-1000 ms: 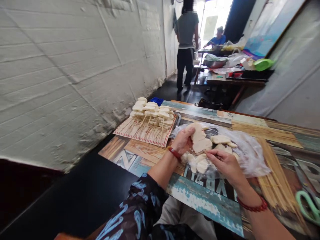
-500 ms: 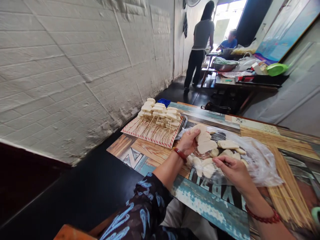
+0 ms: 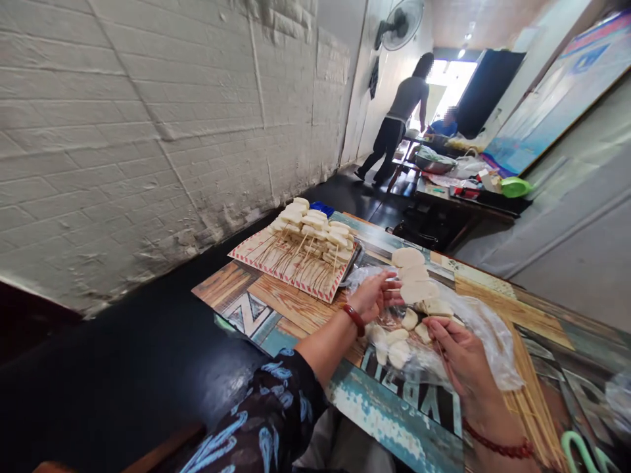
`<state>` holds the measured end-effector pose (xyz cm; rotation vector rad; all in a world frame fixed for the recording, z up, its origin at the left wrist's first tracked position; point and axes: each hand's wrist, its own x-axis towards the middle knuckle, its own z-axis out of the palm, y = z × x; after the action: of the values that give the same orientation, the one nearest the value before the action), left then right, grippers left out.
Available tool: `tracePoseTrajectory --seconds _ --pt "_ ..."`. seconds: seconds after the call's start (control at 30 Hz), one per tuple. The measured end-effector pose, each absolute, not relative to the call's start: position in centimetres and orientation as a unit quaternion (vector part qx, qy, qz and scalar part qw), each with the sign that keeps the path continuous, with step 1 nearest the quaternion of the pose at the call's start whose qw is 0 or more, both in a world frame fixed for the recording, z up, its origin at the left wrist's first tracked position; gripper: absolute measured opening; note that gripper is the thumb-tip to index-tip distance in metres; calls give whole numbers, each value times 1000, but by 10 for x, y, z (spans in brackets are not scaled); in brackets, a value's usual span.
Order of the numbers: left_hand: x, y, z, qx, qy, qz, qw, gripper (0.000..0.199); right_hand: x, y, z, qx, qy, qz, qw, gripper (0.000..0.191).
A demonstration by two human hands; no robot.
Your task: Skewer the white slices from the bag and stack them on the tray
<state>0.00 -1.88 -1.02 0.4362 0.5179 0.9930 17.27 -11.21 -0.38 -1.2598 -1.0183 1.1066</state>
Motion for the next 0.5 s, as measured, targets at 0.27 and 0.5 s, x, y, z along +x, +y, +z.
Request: tracePoseTrajectory --seconds 0.27,0.5 --pt "9 -18 -27 245 235 458 821 12 109 -84 51 -486 -441 553 513 35" --pt "14 -16 -31 217 223 491 814 22 49 -34 62 -449 -436 593 506 40"
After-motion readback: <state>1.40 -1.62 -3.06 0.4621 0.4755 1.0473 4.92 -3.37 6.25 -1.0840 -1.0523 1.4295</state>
